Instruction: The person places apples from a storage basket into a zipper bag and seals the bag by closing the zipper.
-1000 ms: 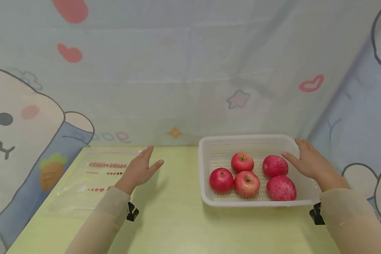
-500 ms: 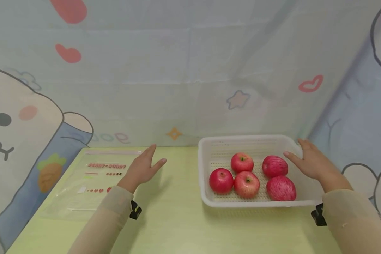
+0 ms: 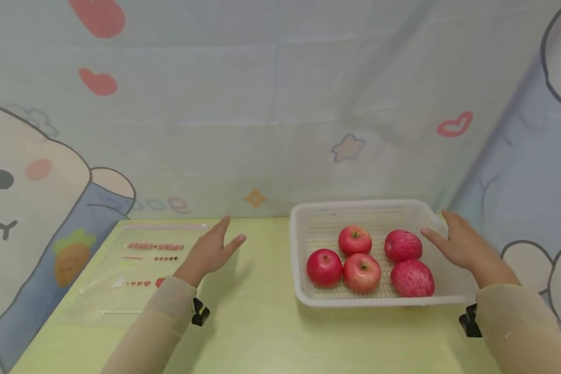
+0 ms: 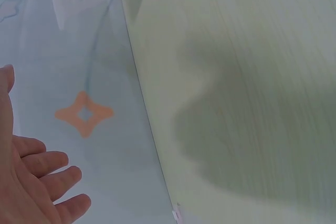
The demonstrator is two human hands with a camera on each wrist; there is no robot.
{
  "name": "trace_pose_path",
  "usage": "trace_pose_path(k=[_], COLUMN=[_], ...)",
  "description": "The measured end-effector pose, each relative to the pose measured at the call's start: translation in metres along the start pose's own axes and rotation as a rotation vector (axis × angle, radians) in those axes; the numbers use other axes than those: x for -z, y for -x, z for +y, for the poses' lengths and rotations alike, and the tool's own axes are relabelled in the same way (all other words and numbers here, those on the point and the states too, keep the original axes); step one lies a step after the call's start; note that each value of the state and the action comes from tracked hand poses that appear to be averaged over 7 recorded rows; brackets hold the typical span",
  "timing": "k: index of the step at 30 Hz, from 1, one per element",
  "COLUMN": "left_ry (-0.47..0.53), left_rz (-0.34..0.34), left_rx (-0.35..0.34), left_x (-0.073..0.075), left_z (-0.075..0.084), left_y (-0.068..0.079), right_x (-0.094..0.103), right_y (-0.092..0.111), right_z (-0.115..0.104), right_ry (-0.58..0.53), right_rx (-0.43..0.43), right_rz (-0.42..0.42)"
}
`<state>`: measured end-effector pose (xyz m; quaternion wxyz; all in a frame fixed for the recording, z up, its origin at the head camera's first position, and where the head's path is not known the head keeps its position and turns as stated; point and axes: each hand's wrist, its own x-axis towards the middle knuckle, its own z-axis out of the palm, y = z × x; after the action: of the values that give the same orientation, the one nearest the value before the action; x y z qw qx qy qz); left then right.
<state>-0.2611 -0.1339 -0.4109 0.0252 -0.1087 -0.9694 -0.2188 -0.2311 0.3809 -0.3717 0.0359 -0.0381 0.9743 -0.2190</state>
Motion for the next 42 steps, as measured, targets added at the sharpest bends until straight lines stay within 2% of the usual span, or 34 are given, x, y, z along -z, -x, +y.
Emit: trace_pose_path(k=[8, 13, 18, 26, 42], left_ry=[0.066, 0.068, 0.061, 0.073, 0.155], left_rz=[-0.029, -0.017, -0.021, -0.056, -0.112], left_rx=[0.025, 0.008, 0.018, 0.034, 0.008], left_x=[-0.004, -0.009, -0.011, -0.016, -0.037], left_z=[0.011, 0.018, 0.026, 0.040, 0.064], left_y=[0.000, 0.000, 0.001, 0.005, 0.005], right_x=[-0.002, -0.001, 0.000, -0.001, -0.003], right_y=[0.000, 0.000, 0.000, 0.001, 0.007], right_z=[0.006, 0.006, 0.005, 0.006, 0.013], right_ry=[-0.006, 0.002, 0.008, 0.026, 0.091], right_rx=[0.002, -0.007, -0.026, -0.057, 0.017], right_rz=[-0.008, -0.021, -0.044, -0.080, -0.062])
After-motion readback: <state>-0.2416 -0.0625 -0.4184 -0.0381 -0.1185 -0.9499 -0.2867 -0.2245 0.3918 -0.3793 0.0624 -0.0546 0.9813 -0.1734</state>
